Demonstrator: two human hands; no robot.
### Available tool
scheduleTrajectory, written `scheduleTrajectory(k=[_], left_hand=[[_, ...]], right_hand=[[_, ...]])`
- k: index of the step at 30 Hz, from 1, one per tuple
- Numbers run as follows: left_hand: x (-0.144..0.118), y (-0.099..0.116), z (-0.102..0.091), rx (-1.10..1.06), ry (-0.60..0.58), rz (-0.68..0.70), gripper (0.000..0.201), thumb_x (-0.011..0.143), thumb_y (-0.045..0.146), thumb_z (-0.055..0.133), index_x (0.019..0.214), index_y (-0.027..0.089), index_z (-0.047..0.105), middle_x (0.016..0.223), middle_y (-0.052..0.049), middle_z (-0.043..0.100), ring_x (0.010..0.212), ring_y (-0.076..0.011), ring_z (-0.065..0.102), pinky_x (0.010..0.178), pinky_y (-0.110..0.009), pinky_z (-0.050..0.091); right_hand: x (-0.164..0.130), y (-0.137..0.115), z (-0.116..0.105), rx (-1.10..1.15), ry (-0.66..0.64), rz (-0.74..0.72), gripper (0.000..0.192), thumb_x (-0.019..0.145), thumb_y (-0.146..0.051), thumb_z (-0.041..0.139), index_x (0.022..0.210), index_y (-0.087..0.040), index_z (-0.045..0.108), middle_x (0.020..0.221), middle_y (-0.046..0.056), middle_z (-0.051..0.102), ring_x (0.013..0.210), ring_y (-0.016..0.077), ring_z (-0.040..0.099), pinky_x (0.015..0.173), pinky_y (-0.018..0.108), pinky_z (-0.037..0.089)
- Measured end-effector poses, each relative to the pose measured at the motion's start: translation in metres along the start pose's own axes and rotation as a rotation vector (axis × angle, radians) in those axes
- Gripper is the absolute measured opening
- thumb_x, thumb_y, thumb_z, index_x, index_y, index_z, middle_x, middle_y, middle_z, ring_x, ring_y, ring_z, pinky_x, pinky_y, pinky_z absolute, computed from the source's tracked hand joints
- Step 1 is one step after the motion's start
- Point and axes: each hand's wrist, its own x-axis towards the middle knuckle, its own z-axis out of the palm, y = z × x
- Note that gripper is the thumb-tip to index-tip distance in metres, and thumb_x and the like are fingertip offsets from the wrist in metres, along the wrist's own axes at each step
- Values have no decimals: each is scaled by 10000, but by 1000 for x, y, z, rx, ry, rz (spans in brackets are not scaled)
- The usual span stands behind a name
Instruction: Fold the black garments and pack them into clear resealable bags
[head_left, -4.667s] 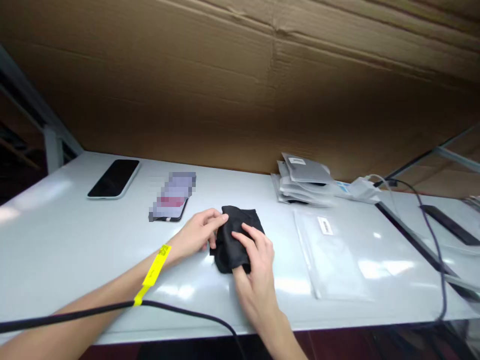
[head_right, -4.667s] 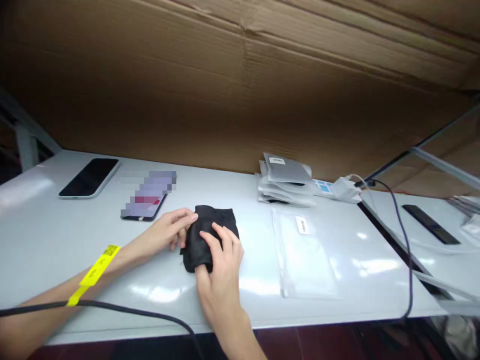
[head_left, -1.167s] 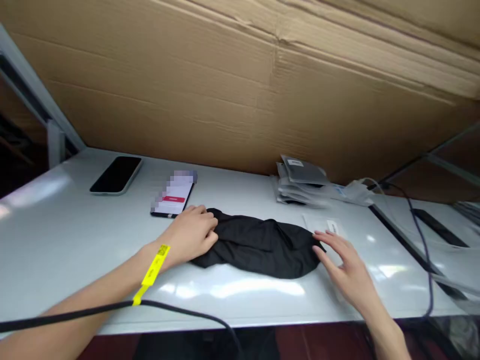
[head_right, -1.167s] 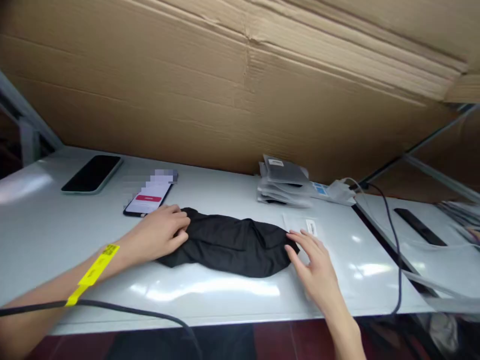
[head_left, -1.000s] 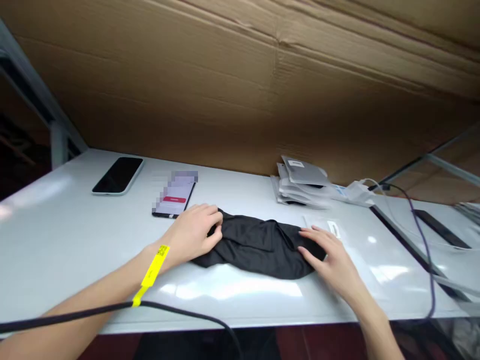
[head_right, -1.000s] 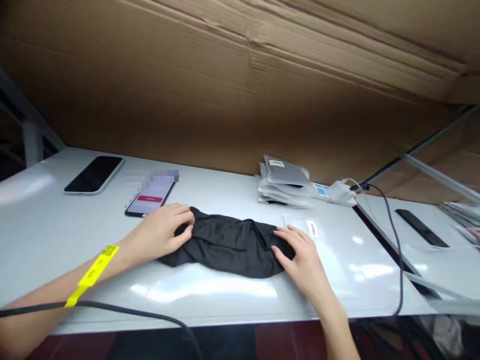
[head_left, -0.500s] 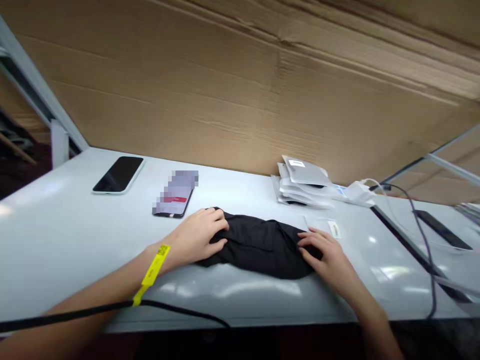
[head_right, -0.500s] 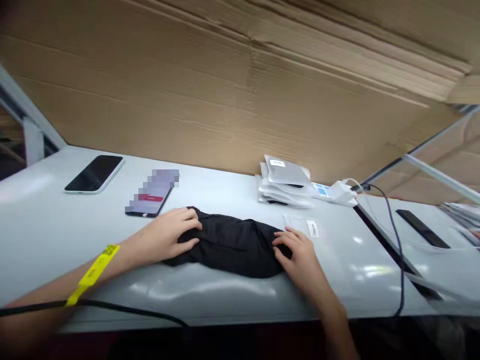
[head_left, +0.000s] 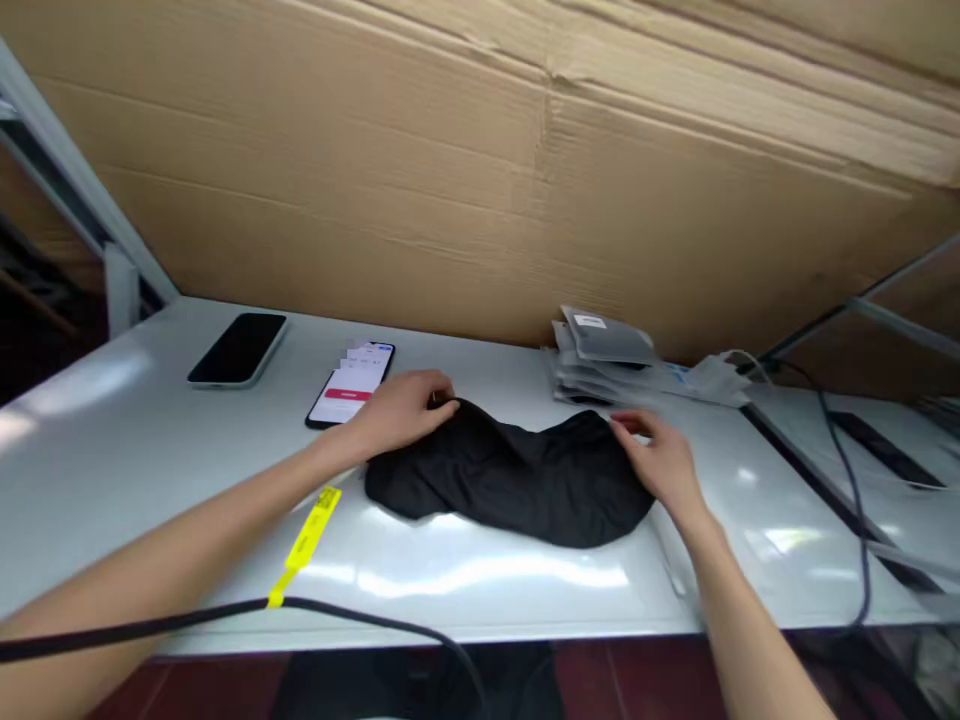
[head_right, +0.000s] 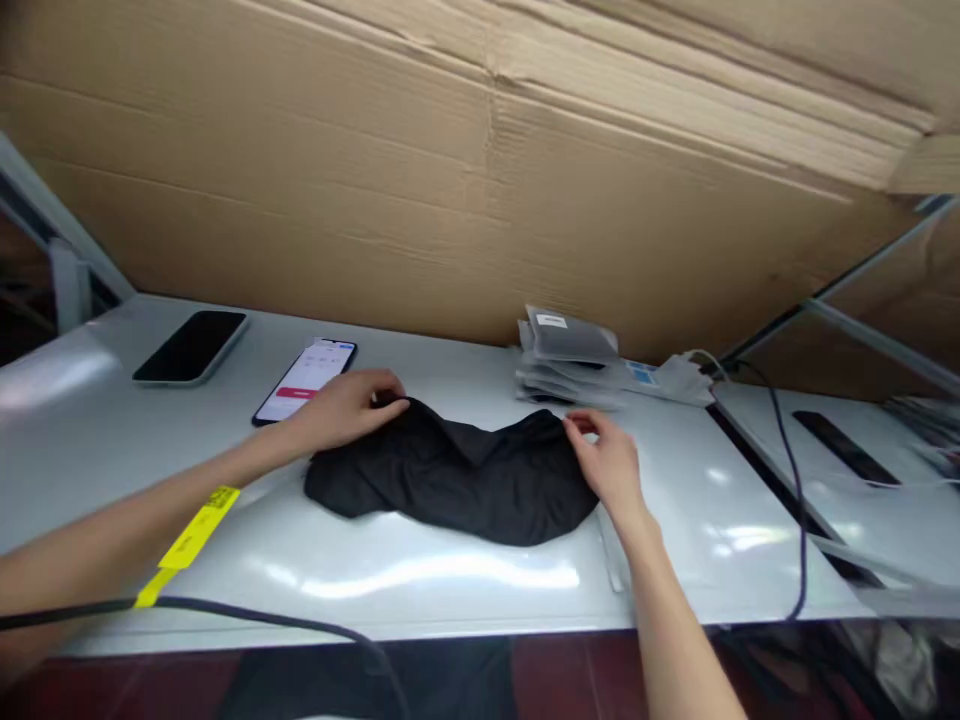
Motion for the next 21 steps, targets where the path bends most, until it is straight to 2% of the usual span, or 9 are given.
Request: scheduleTrajectory(k=[5,11,21], left_hand=[[25,-4,-1,34,-42,11,232,857,306,480,796,185,668,849,-48,715,787,-209,633,709,-294,443],[23,-5,-7,43,-103,45,258,863,354,470,829,201,675,876,-35,731,801,-205,652,714,-279,452],[37,-18,8,149,-137,72,284,924,332,419,877,191,661,839,-33,716,774,-193,643,688,-259,418]], right_hand=[[-1,-15,1,-16,15,-88,357,869,-507,496,913,-207,686,961,104,743,923,287,678,816,445,519],[-17,-38,-4,-40,-109,-228,254,868,-407,571,1021,-244,690,1076,75,722,1042,281,640,944,457,481],[-35,-29,10,-117,-331,-249,384,908,-423,531,1218,-224,639,1283,107,658,1214,290,588,1052,501,447]])
